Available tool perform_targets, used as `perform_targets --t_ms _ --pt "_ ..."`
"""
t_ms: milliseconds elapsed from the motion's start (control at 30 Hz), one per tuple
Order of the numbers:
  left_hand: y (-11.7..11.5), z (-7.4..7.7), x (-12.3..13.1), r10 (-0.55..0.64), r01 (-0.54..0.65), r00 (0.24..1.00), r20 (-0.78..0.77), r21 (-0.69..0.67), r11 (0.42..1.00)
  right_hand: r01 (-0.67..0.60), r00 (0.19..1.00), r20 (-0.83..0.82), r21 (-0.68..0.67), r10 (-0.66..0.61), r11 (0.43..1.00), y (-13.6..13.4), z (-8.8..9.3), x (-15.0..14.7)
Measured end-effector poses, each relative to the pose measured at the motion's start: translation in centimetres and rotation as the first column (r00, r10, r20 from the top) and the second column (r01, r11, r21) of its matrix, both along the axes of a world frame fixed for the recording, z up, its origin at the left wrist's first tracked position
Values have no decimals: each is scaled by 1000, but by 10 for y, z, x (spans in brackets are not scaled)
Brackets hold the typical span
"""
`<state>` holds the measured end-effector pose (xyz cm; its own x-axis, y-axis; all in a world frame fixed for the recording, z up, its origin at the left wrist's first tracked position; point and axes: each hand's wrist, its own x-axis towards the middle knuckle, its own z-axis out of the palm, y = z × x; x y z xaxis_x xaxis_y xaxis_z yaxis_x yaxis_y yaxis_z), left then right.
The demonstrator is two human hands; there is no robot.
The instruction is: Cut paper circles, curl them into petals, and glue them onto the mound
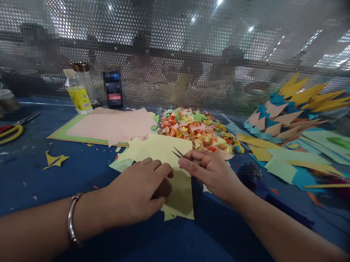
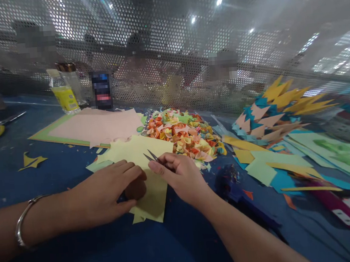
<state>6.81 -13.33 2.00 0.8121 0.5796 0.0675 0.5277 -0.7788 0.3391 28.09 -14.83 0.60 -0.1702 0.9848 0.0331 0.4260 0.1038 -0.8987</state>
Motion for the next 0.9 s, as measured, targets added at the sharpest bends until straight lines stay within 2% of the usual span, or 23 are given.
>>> perform_targets --t_ms 200,400,667,900 --pt "6 2 -2 17 -14 999 32 -78 997 6 1000 26 0 -6 1000 1 1 -1" --pt "16 3 -6 35 -34 999 0 -222 975 8 992 122 45 -13 999 -2 1 -1" --pt "10 24 -15 -23 -4 978 -208 -129 992 13 967 253 86 -34 996 0 3 2" --pt "12 23 -18 -41 18 977 -208 -112 994 62 930 353 126 -103 990 7 3 11"
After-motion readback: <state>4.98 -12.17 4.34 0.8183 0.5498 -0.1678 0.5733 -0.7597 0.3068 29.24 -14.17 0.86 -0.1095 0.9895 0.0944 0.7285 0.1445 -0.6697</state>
